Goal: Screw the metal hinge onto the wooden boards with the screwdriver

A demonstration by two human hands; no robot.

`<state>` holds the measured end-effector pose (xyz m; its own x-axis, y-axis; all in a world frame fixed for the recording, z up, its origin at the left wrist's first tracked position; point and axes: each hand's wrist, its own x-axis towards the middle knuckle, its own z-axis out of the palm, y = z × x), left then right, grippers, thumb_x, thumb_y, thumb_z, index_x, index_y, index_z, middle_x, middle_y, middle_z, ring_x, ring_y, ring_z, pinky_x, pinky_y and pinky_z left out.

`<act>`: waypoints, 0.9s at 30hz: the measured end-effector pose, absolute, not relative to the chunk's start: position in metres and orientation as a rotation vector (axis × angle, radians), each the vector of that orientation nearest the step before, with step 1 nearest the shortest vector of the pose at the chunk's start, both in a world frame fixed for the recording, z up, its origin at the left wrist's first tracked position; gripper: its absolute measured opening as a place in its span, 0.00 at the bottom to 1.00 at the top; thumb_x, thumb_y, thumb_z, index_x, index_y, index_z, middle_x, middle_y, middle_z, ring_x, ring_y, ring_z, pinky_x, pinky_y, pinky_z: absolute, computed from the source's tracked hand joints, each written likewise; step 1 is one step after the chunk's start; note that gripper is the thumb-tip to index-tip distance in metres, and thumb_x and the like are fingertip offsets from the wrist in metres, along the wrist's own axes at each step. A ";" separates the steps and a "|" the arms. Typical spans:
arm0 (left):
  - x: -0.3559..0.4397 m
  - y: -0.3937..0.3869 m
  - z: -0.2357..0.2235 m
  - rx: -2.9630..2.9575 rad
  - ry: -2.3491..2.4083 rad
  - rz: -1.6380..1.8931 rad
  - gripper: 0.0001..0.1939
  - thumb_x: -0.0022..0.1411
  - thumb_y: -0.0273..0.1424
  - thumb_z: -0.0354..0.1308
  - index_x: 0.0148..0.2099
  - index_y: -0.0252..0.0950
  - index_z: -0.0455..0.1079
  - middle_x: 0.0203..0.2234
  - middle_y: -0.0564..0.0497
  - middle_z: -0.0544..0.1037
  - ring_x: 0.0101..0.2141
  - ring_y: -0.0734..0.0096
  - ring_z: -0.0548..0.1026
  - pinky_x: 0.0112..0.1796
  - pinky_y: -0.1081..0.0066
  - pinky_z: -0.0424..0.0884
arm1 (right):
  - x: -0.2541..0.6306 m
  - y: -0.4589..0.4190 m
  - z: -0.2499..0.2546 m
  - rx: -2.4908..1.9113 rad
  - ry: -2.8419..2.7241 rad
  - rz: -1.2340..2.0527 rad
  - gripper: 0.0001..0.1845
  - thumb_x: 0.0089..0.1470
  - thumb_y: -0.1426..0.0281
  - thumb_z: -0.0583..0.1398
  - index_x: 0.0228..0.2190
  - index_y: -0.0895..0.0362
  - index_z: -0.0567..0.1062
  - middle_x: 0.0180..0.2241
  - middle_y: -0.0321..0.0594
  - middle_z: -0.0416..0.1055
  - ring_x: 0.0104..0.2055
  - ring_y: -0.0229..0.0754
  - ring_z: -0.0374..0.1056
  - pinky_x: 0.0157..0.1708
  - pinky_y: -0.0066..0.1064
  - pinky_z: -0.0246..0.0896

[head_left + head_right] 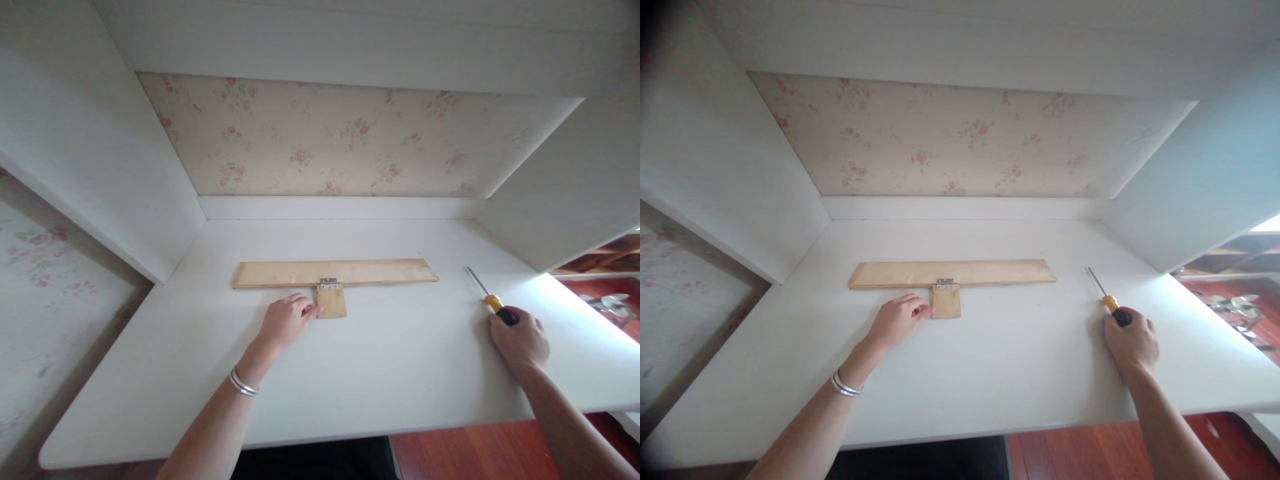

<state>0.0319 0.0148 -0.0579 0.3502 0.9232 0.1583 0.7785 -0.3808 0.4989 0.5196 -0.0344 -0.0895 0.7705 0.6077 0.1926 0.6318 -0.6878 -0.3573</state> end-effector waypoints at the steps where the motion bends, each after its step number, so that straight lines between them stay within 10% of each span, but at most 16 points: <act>1: 0.029 0.016 -0.056 2.267 1.522 0.664 0.15 0.65 0.44 0.50 0.37 0.42 0.73 0.34 0.51 0.77 0.33 0.70 0.74 0.34 0.71 0.65 | 0.520 -0.035 -0.089 -2.555 -0.955 -0.078 0.28 0.52 0.53 0.52 0.51 0.53 0.70 0.45 0.45 0.66 0.40 0.48 0.64 0.38 0.36 0.53; 7: -0.014 0.051 -0.045 2.322 1.626 0.937 0.20 0.63 0.47 0.51 0.48 0.39 0.70 0.45 0.46 0.73 0.47 0.63 0.70 0.51 0.66 0.64 | 0.519 -0.036 -0.085 -2.527 -0.929 -0.049 0.28 0.51 0.53 0.53 0.50 0.53 0.70 0.49 0.46 0.64 0.42 0.49 0.64 0.40 0.36 0.54; 13: -0.062 0.099 -0.049 2.575 1.610 0.248 0.42 0.48 0.55 0.60 0.61 0.40 0.60 0.61 0.44 0.61 0.60 0.51 0.57 0.59 0.56 0.52 | 0.519 -0.035 -0.082 -2.507 -0.906 -0.018 0.28 0.50 0.54 0.54 0.51 0.52 0.69 0.49 0.45 0.63 0.43 0.50 0.64 0.42 0.37 0.55; 27: -0.028 0.155 -0.034 2.596 1.485 0.269 0.40 0.44 0.55 0.61 0.56 0.41 0.66 0.50 0.47 0.73 0.49 0.58 0.70 0.53 0.65 0.60 | 0.520 -0.033 -0.082 -2.503 -0.912 -0.012 0.27 0.50 0.54 0.55 0.50 0.52 0.70 0.47 0.45 0.64 0.43 0.50 0.65 0.46 0.38 0.57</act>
<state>-0.0284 0.1548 -0.0343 0.4974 0.8633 0.0856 0.8385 -0.5037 0.2079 0.5205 -0.0332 -0.0820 0.7786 0.6054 0.1654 0.6095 -0.6666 -0.4291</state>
